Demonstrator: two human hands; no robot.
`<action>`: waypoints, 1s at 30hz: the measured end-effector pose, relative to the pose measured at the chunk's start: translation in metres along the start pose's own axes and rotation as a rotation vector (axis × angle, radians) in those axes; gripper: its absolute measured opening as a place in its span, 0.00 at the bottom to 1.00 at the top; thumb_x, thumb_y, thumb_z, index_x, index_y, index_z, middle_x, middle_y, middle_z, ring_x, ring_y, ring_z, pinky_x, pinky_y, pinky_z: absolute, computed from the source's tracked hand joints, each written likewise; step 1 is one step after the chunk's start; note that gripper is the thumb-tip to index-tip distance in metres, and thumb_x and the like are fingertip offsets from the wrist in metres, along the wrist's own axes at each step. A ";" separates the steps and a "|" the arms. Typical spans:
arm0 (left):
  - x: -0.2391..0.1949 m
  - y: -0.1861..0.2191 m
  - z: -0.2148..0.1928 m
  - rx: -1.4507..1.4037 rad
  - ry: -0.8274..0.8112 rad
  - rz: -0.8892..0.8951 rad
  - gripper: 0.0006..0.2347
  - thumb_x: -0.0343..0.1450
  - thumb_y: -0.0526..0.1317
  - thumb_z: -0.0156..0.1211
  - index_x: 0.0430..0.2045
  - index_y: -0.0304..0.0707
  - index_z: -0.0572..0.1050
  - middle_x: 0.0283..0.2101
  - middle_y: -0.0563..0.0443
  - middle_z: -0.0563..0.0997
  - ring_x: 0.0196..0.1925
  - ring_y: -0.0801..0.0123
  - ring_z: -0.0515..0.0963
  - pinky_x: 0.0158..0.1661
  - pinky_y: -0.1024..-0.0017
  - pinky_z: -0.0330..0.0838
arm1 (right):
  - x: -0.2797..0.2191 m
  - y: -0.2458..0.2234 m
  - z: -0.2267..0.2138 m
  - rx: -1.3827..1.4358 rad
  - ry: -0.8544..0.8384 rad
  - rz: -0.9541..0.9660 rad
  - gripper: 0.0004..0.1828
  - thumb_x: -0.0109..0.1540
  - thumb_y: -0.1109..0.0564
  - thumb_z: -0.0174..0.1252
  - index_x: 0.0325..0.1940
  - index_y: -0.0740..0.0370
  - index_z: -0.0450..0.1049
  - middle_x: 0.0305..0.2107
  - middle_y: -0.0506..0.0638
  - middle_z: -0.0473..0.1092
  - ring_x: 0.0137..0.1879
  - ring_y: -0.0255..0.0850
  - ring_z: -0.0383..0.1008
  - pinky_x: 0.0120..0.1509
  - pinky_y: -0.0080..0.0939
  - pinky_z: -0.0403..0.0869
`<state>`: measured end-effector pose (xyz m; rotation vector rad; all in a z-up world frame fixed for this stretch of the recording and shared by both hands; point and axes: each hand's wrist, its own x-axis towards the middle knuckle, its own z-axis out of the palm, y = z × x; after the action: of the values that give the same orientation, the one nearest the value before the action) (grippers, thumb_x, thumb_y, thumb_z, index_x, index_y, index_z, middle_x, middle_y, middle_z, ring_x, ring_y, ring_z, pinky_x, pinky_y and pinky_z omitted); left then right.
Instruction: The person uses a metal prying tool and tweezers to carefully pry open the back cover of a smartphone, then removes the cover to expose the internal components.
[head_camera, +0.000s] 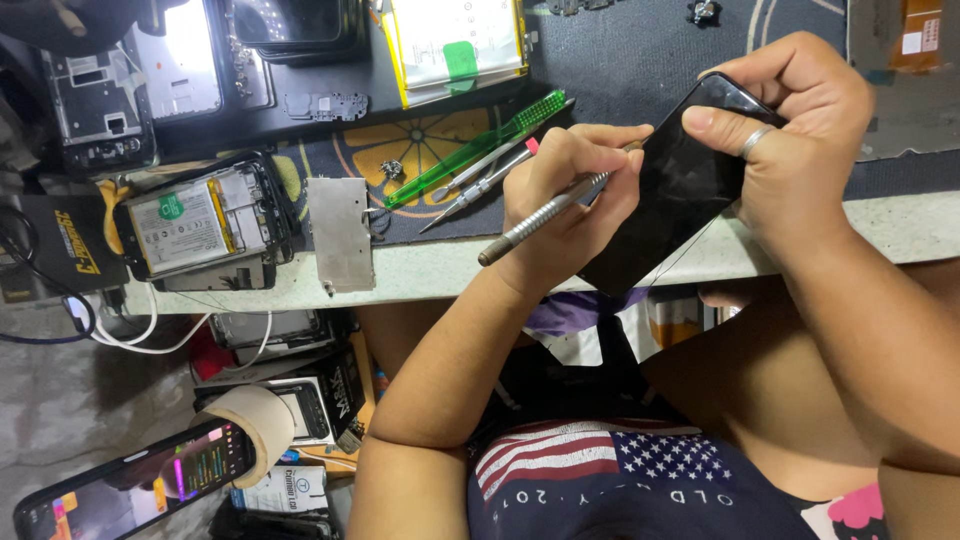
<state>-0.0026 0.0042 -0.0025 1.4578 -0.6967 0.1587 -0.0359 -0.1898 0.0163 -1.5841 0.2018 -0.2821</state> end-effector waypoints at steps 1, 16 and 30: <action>0.000 0.001 0.000 0.021 0.002 0.009 0.11 0.73 0.25 0.66 0.38 0.33 0.67 0.45 0.35 0.83 0.41 0.69 0.87 0.31 0.82 0.80 | 0.000 0.001 0.000 -0.008 0.003 -0.007 0.13 0.61 0.68 0.70 0.43 0.63 0.73 0.30 0.43 0.72 0.34 0.25 0.66 0.42 0.24 0.65; -0.001 -0.001 0.002 0.088 -0.004 -0.014 0.10 0.72 0.26 0.67 0.36 0.32 0.69 0.44 0.35 0.84 0.39 0.67 0.88 0.33 0.79 0.81 | 0.000 0.010 0.002 0.056 0.041 0.000 0.11 0.60 0.71 0.68 0.40 0.66 0.74 0.33 0.48 0.75 0.35 0.27 0.72 0.45 0.26 0.72; 0.001 -0.002 0.001 0.015 -0.014 -0.099 0.09 0.72 0.26 0.67 0.34 0.31 0.69 0.44 0.36 0.84 0.34 0.69 0.87 0.32 0.78 0.81 | -0.003 0.006 0.006 0.039 0.034 -0.022 0.10 0.60 0.72 0.68 0.40 0.67 0.74 0.33 0.48 0.75 0.35 0.28 0.72 0.45 0.26 0.71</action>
<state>-0.0012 0.0032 -0.0040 1.5059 -0.6345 0.0769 -0.0365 -0.1837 0.0101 -1.5448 0.2036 -0.3285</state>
